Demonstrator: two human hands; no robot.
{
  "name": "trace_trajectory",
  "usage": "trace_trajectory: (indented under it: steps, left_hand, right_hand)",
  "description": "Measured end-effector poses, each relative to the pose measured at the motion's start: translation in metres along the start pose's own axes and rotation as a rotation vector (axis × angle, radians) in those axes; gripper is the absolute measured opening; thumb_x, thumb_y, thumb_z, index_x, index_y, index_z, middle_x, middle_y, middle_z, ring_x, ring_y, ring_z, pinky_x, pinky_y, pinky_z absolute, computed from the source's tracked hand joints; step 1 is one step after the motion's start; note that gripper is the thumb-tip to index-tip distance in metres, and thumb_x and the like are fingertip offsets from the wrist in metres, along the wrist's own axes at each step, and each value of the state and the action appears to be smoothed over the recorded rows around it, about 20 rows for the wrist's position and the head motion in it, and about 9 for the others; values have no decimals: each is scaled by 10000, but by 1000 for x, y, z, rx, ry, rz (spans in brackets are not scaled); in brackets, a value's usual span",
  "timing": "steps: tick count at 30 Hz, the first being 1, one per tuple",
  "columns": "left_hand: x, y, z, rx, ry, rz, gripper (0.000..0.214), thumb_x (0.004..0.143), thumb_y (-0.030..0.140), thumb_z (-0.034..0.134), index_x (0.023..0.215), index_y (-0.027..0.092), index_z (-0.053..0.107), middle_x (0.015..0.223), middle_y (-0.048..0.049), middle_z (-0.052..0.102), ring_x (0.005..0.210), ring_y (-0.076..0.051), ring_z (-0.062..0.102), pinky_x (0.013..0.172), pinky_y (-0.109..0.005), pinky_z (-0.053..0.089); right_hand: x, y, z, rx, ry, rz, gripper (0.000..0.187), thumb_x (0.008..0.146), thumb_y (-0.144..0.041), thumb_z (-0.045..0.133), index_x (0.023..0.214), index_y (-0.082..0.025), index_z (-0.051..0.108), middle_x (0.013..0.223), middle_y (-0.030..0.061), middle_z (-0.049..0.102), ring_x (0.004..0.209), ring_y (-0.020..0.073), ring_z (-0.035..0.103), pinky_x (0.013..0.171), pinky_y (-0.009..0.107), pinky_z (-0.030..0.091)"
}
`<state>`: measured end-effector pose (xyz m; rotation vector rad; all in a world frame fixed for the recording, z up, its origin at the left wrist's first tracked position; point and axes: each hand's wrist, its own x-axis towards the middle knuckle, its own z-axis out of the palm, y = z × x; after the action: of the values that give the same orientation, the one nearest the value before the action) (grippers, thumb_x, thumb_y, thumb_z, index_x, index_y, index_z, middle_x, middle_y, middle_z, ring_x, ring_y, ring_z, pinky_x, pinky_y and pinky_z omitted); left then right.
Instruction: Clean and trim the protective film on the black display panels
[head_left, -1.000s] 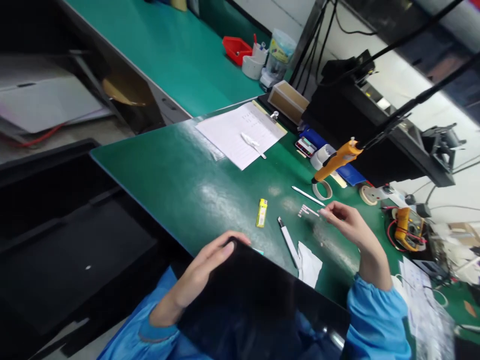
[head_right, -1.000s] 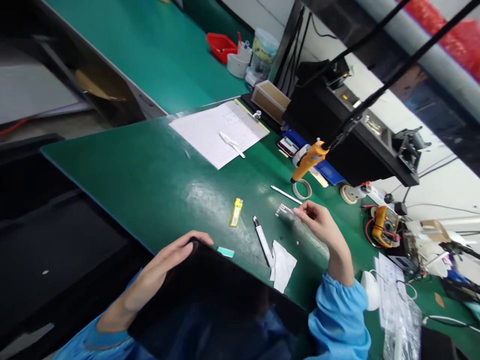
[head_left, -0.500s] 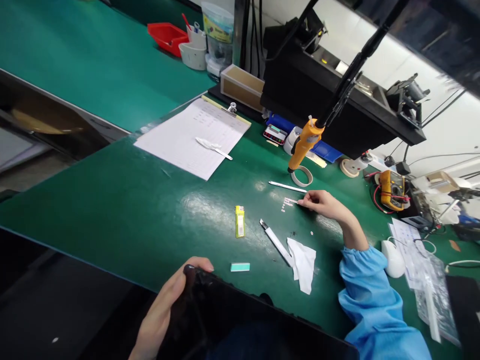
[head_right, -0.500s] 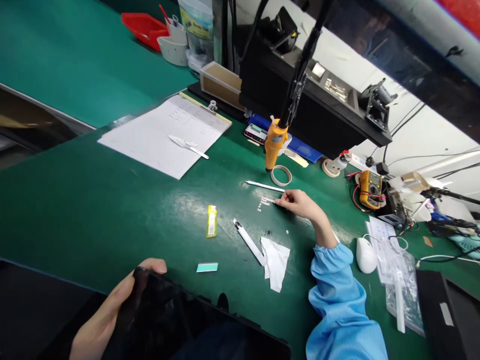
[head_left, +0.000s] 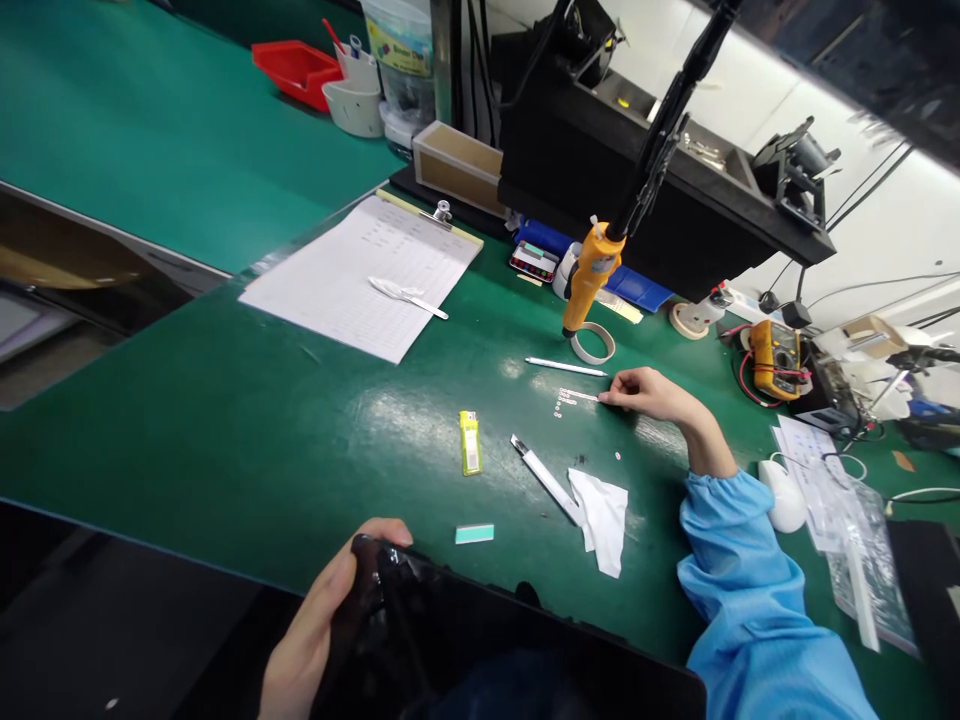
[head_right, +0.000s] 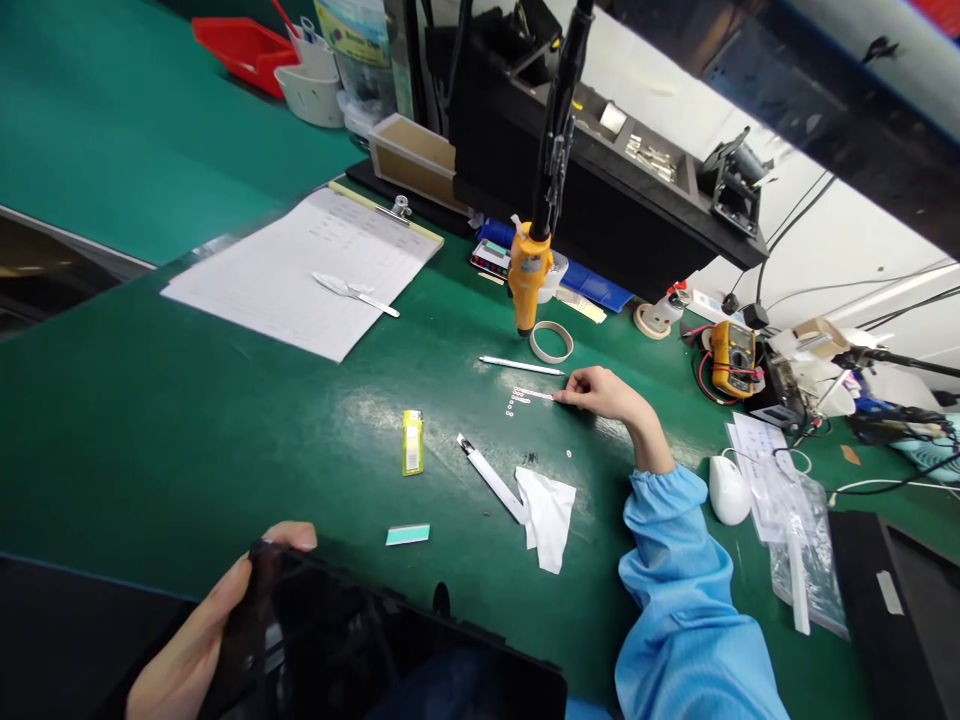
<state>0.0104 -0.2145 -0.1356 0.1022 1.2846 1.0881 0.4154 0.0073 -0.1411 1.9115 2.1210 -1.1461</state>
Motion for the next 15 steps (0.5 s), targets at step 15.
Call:
trace_trajectory:
  steps: [15]
  left_hand:
    - [25, -16, -19, -120, -275, 48, 510, 893, 686, 1057, 1064, 231, 901, 737, 23, 770, 665, -168, 689, 686, -254, 580]
  right_hand:
    - [0, 1, -3, -90, 200, 44, 356, 1229, -500, 870, 1051, -203, 785, 969, -20, 772, 760, 157, 727, 708, 291, 669]
